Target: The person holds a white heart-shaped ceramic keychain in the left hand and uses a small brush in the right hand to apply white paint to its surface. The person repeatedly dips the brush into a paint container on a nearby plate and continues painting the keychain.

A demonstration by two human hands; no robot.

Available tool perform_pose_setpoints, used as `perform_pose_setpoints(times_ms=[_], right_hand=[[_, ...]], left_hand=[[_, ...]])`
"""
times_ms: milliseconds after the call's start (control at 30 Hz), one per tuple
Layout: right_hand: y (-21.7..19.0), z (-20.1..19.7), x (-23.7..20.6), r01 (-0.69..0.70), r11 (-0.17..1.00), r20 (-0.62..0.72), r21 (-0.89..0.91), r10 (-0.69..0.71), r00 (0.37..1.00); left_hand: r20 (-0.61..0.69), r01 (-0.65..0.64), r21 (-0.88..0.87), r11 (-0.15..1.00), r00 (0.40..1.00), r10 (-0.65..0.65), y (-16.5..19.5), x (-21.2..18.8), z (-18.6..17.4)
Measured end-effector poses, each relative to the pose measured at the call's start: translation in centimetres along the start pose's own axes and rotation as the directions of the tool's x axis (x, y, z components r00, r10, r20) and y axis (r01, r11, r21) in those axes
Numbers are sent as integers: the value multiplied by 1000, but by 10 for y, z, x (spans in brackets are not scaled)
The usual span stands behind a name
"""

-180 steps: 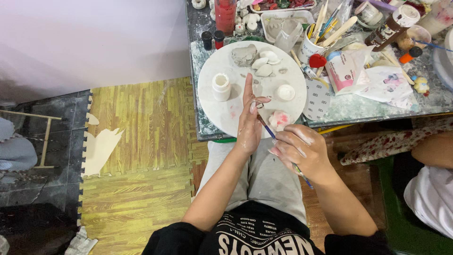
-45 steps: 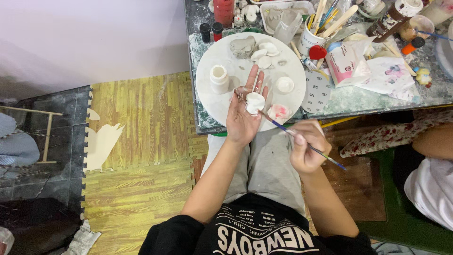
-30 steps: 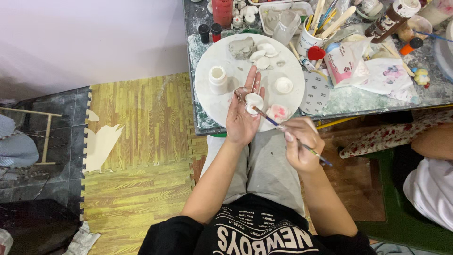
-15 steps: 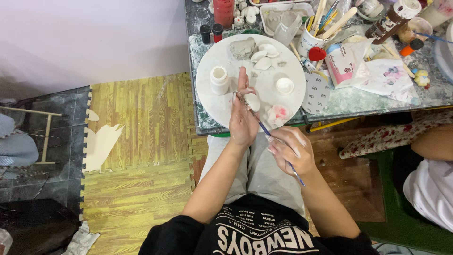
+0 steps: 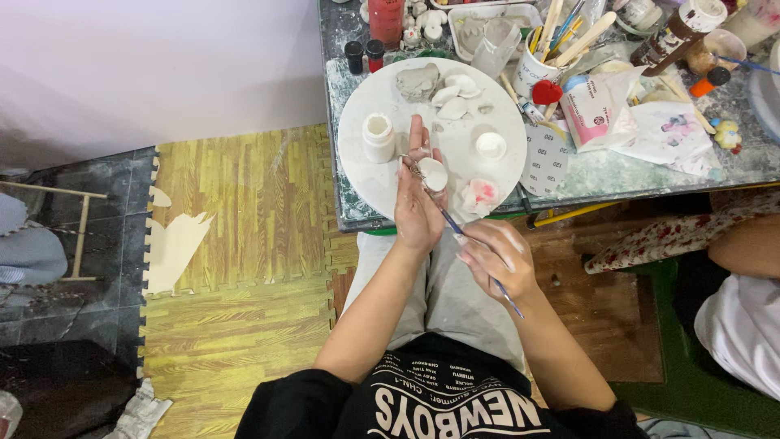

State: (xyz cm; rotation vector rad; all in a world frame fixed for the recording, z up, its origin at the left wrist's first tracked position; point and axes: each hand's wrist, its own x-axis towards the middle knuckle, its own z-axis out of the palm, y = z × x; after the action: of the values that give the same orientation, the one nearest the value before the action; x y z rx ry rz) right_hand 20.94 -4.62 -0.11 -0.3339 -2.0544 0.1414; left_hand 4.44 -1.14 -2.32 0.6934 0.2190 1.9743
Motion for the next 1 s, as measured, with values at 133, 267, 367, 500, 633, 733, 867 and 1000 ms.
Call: perform_pose_setpoints(times_ms=[133,267,367,500,633,733,867,1000], right_hand=[[18,12,-14,-1,998,-129,58,9,992],[23,-1,-33,-112,988,-215,109,133,967],[15,-10,-35,-211,962,-225,173,247,943],[9,-2,-23,-266,931,-175,251,314,933],[16,5,-22,-281,924,-165,259,329,930],[26,3,-27,-232,933,-235,273,299,925],[17,-9,-38,-382,811,-253,443,521,815],[9,-15,-32,-410,747,-184,524,569,801]], left_hand=[[13,55,-150,987,998,-54,3,1,-4],[22,82,-296,952,997,-79,3,2,-7],[38,105,-350,931,994,-98,1,2,-6],[40,148,-393,908,989,-144,5,2,-5],[68,181,-481,858,983,-169,11,4,-5],[71,192,-542,818,980,-183,17,6,-3],[33,206,-558,804,973,-227,21,8,2],[32,258,-597,760,954,-299,24,3,11]])
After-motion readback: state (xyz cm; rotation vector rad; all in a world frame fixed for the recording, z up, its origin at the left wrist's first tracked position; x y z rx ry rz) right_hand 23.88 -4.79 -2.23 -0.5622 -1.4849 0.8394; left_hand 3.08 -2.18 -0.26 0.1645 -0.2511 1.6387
